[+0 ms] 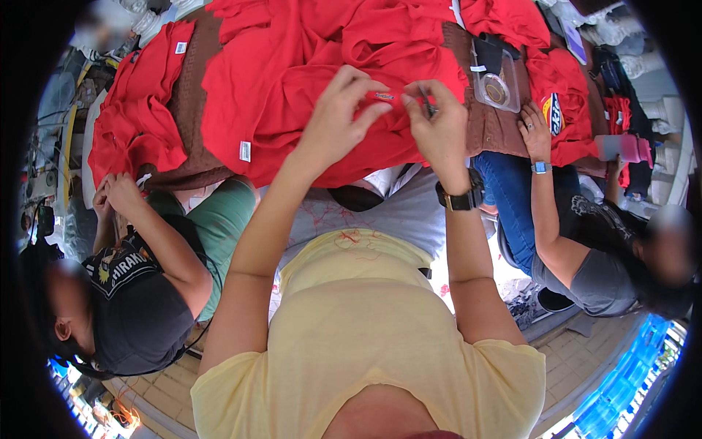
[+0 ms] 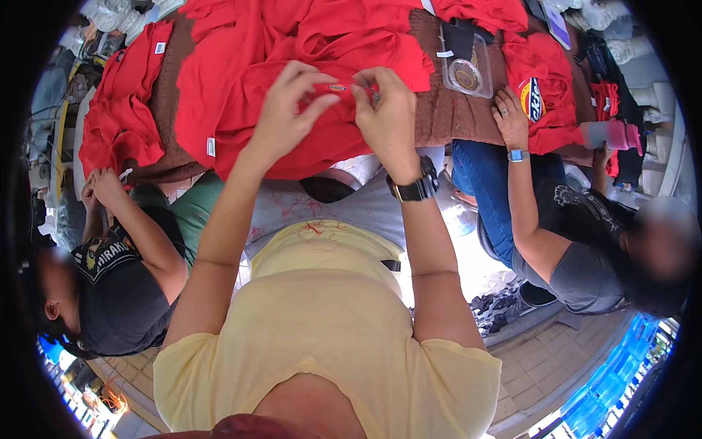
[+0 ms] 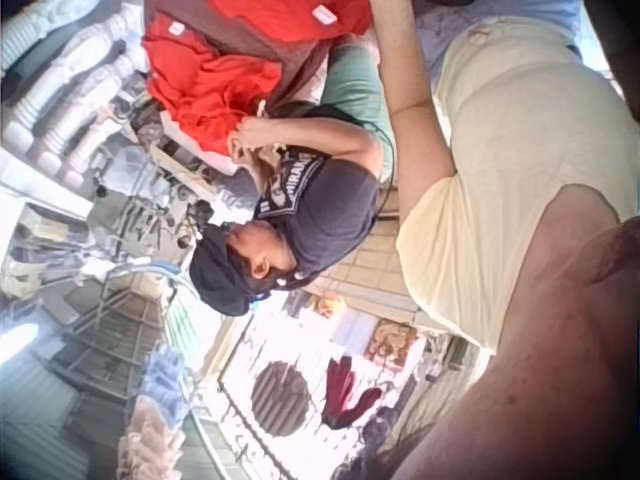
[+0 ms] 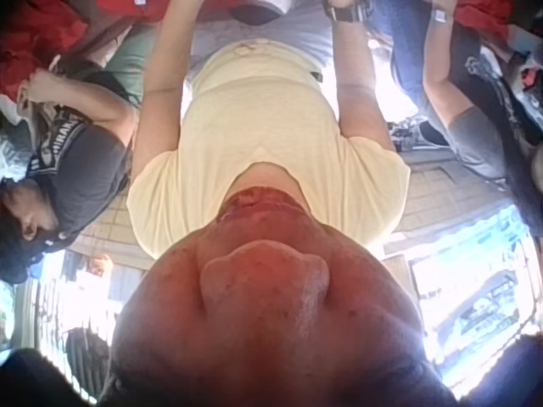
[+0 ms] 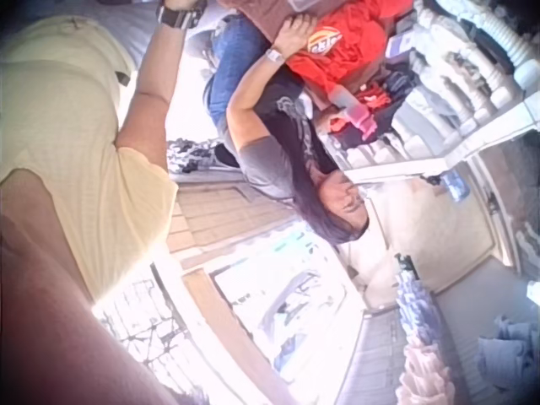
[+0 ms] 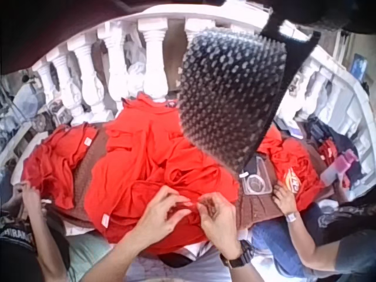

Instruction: The person uses small snips to remove excess threads from red t-shirts at a workstation, handling them one at a time from a stack.

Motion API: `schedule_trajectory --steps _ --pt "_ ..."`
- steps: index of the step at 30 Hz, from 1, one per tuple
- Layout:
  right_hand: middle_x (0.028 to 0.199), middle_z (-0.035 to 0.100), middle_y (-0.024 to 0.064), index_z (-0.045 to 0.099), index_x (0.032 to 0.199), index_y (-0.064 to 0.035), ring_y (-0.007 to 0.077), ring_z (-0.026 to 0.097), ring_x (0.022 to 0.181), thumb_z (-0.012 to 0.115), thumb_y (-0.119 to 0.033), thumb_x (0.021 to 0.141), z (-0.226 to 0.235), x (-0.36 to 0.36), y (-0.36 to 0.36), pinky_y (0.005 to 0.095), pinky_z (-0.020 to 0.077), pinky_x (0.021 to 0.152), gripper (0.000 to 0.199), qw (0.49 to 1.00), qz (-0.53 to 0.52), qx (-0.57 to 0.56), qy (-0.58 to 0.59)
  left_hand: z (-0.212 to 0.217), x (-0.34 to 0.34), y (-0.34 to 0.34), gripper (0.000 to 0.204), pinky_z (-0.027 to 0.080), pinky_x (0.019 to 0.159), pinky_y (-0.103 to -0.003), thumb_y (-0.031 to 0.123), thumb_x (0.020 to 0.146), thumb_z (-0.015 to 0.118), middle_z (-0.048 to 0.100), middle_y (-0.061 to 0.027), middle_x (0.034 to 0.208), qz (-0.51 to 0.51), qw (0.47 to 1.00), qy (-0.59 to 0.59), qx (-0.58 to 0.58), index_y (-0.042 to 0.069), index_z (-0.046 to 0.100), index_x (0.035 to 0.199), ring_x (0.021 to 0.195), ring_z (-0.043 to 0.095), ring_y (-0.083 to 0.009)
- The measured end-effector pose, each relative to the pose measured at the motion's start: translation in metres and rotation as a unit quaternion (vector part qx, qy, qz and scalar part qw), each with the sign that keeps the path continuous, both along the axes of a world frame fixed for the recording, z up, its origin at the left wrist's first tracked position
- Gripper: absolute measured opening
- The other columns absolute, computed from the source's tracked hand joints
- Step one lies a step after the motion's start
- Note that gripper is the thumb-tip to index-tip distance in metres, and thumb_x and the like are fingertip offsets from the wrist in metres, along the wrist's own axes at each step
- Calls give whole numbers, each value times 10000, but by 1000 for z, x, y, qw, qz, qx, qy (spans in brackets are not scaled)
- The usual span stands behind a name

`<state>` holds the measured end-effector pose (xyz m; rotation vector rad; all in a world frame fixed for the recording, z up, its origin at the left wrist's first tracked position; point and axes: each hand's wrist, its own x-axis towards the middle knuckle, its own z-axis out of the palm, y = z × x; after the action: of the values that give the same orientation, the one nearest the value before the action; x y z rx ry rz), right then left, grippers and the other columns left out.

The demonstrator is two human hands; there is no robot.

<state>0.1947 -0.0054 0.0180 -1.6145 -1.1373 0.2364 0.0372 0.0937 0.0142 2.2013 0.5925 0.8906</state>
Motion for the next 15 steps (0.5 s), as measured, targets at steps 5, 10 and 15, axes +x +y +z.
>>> schedule_trajectory --steps 5,10,15 --pt "892 682 130 656 940 16 224 636 717 755 -13 803 -15 6 -3 337 465 611 172 996 3 -88 7 -34 20 8 401 529 817 -371 131 827 797 525 -126 1171 14 994 70 -82 88 679 1208 965 620 -264" --pt "965 675 141 648 954 20 240 663 821 780 -4 772 -21 10 -15 344 496 677 226 997 -3 -70 32 -24 19 13 359 475 685 -262 82 832 798 540 -46 1021 4 988 51 -143 95 723 1183 702 504 -130" --pt "990 673 149 676 1033 21 251 676 845 779 5 773 -27 12 -14 346 528 742 280 996 4 -87 23 -45 27 22 156 483 677 -247 50 916 709 643 -35 910 18 997 -28 -64 38 707 1072 716 564 -85"
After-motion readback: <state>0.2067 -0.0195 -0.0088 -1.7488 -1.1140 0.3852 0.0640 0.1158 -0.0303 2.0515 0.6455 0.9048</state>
